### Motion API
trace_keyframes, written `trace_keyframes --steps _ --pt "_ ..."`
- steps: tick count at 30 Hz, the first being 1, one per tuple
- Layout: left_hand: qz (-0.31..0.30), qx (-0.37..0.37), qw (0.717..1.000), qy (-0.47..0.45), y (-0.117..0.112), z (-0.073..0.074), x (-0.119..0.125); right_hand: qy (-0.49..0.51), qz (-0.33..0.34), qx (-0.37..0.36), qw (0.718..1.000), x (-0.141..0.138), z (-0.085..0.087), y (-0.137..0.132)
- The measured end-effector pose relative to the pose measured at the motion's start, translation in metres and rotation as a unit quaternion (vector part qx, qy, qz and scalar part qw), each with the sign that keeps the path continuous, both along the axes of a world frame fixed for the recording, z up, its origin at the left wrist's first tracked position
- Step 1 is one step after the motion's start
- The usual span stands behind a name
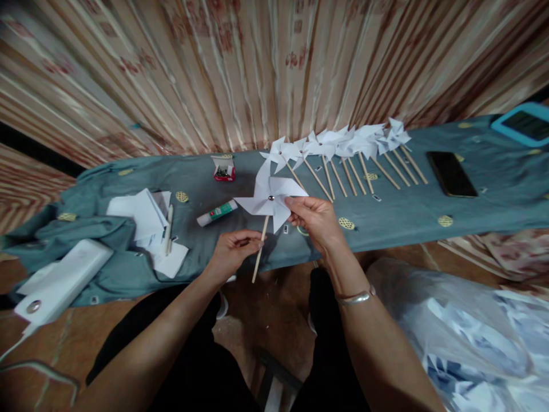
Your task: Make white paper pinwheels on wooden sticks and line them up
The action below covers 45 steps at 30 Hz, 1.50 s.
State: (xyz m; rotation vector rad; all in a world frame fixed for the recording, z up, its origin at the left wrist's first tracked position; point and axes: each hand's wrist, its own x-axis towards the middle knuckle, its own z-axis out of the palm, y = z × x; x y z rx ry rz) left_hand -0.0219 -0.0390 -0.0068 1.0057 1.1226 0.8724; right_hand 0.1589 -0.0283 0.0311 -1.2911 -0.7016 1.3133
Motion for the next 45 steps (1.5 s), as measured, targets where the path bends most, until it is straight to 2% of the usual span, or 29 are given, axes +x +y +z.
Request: trace_keyframes --steps 17,30,36,41,43,45 --pt "0.015 0.001 1.000 -0.014 0.000 0.003 0.000 0.077 0.016 -0.014 0.997 -0.010 -0.009 0.000" --pt "0.021 0.008 1.000 -0.018 0.001 0.005 -0.001 0.132 0.014 -0.051 0.990 -0.021 -0.009 0.000" --pt "0.028 0.013 0.999 -0.009 0.003 0.004 -0.006 0.114 0.038 -0.052 0.991 -0.019 -0.009 -0.001" --pt "0.034 0.016 0.999 -0.003 0.006 0.004 -0.010 0.046 0.067 -0.082 0.993 -0.011 -0.008 -0.002" --pt "0.036 0.015 0.999 -0.007 0.007 0.003 -0.011 0.007 0.054 -0.073 0.996 -0.003 -0.008 -0.001" --pt "0.035 0.012 0.999 -0.012 0.006 0.004 -0.012 -0.037 0.012 -0.053 0.998 0.006 -0.009 0.001"
